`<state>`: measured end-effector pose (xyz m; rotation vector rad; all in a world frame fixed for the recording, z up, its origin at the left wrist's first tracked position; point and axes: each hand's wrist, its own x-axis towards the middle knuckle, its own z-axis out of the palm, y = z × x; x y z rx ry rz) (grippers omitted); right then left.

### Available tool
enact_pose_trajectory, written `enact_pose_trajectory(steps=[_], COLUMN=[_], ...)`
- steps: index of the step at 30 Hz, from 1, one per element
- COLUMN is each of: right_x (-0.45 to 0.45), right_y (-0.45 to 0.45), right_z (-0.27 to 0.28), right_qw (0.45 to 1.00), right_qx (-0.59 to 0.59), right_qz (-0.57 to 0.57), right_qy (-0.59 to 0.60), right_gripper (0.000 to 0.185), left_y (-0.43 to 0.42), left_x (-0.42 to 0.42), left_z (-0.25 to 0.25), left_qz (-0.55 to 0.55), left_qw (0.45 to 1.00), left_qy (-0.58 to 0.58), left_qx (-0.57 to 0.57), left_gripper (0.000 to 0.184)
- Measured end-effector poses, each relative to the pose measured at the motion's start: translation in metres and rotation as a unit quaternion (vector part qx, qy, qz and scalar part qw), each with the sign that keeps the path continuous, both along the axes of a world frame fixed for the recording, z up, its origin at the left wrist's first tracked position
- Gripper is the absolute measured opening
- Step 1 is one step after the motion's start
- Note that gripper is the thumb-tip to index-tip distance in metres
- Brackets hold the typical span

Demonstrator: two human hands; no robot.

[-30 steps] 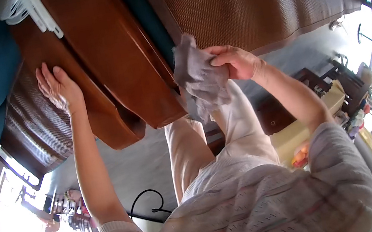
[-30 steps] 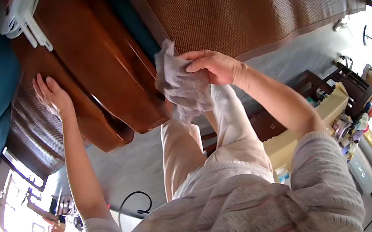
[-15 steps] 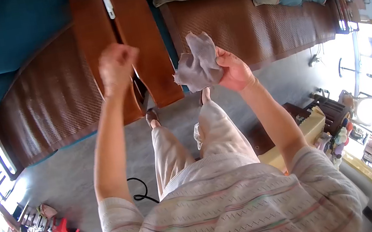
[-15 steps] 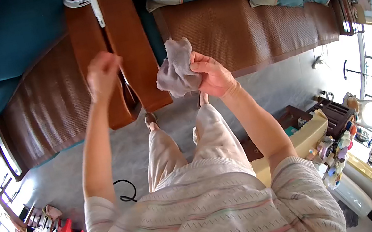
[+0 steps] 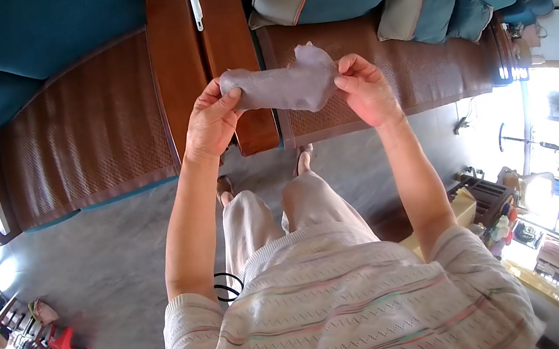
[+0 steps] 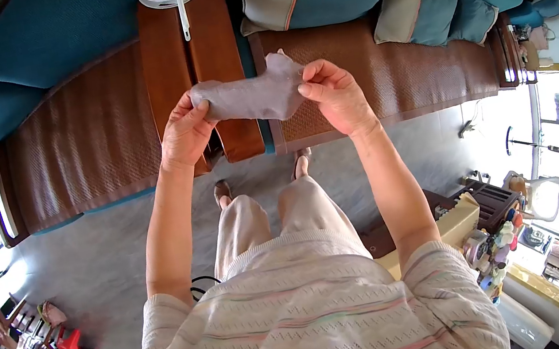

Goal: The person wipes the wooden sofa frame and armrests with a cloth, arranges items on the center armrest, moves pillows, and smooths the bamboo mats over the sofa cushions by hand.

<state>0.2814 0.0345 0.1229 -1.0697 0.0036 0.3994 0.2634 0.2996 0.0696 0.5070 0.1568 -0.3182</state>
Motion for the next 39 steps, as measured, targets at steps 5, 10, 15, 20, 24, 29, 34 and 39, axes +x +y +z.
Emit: enact_pose_trajectory(steps=[5,10,15,20,24,29,34,39], right_x=[-0.001,-0.017,0.003,0.029,0.045,0.049,0.051,0.054], right_y=[-0.005,0.012,0.025,0.060,0.059,0.052,0.055,0.052], right_z=[0.015,0.013,0.010,0.042,0.035,0.027,0.031,0.023], right_qw=[0.997,0.980,0.894,0.905,0.802,0.817,0.786,0.918], right_qx=[-0.051,-0.032,-0.302,-0.194,-0.415,-0.423,-0.465,-0.351], right_qz=[0.042,0.144,0.310,0.340,0.354,0.280,0.278,0.096], right_qy=[-0.025,0.136,-0.112,-0.163,-0.244,-0.274,-0.296,-0.160], right_gripper=[0.043,0.062,0.071,0.067,0.031,0.028,0.020,0.020], left_y=[0.001,0.005,0.001,0.006,0.029,0.051,0.057,0.027], left_x=[0.001,0.008,0.015,0.021,0.028,0.038,0.044,0.002], left_z=[0.023,0.058,0.088,0.108,0.114,0.119,0.128,0.129], left_qz=[0.000,-0.028,-0.158,-0.207,-0.154,-0.099,-0.080,-0.107], left_qw=[1.000,0.998,0.980,0.949,0.945,0.864,0.817,0.746], left_qy=[0.004,-0.020,-0.046,-0.060,-0.090,-0.176,-0.206,-0.288], left_qx=[-0.005,0.048,0.111,0.229,0.273,0.460,0.532,0.591], left_gripper=[0.024,0.026,0.026,0.029,0.029,0.026,0.026,0.027])
